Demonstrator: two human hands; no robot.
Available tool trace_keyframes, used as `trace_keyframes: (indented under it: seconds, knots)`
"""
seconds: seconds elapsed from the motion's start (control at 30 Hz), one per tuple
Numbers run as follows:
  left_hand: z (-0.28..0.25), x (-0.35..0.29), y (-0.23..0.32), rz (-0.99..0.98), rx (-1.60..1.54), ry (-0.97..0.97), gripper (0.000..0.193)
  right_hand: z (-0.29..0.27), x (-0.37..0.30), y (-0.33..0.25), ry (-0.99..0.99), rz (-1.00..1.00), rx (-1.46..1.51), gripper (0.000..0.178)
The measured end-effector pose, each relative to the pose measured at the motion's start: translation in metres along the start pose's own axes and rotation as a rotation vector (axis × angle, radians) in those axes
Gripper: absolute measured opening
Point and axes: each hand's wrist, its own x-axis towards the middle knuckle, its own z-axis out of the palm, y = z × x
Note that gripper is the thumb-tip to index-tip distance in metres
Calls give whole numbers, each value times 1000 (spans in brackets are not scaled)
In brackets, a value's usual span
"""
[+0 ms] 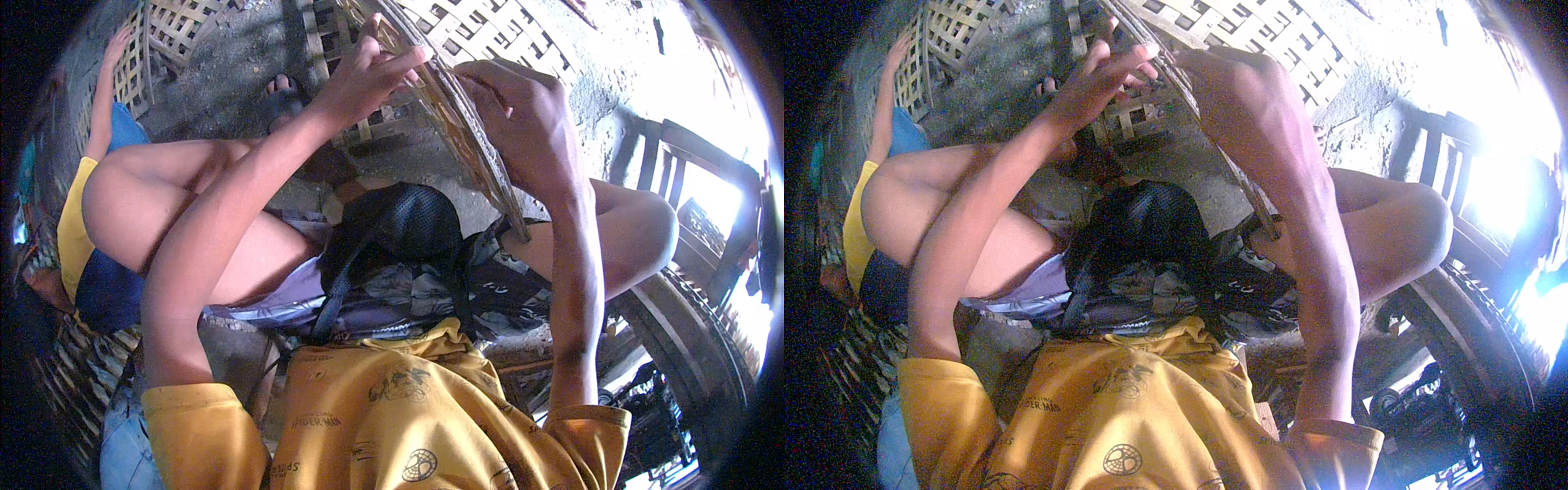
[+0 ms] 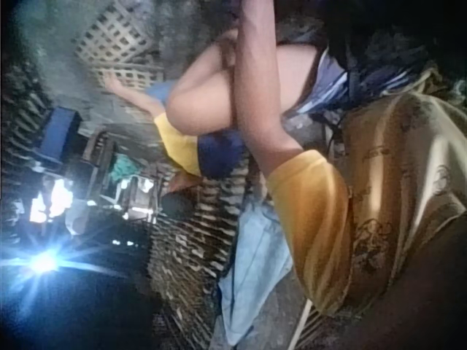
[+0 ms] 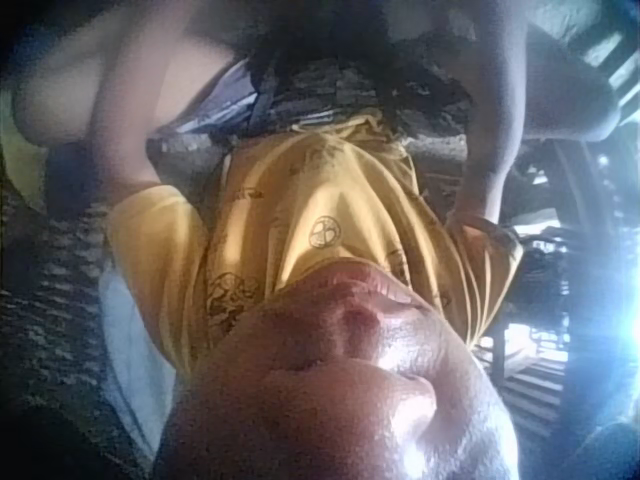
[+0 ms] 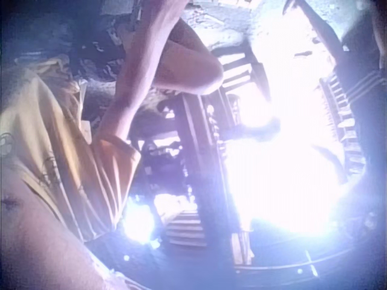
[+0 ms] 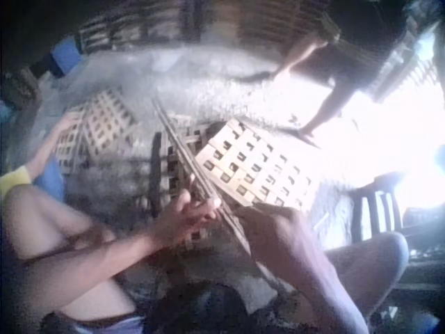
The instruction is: The person sits on the floor and assembles a wooden lattice panel by hand, fitting thin wooden strips into a grid pattern. They adjust and secure the strips to form a finished lattice structure.
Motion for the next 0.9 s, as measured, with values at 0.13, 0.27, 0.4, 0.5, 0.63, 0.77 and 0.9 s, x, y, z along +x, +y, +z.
trace_keyframes:
  seconds: [0.13, 0.27, 0.4, 0.5, 0.63, 0.77, 0.9]
  knots:
    - [4, 1, -4, -79, -63, 45, 93, 15, 2, 5, 51, -41, -82, 20]
    - [-7, 8, -8, -339, -131, -29, 87, 16, 1, 4, 40, -16, -107, 21]
    - [3, 1, 14, -31, -77, -3, 65, 21, -3, 12, 42, 15, -183, 21]
    - [-1, 3, 25, -156, 27, -71, 56, 13, -6, 6, -15, 96, -181, 21]
    - [-5, 6, -6, 95, 120, -73, 62, -5, -9, -8, -79, 111, -210, 21]
    - [1, 6, -10, -284, -185, 46, 68, -19, -14, -18, -169, 106, -279, 19]
    - [5, 7, -11, -317, -103, 99, 70, -22, -25, -9, -201, 156, -273, 18]
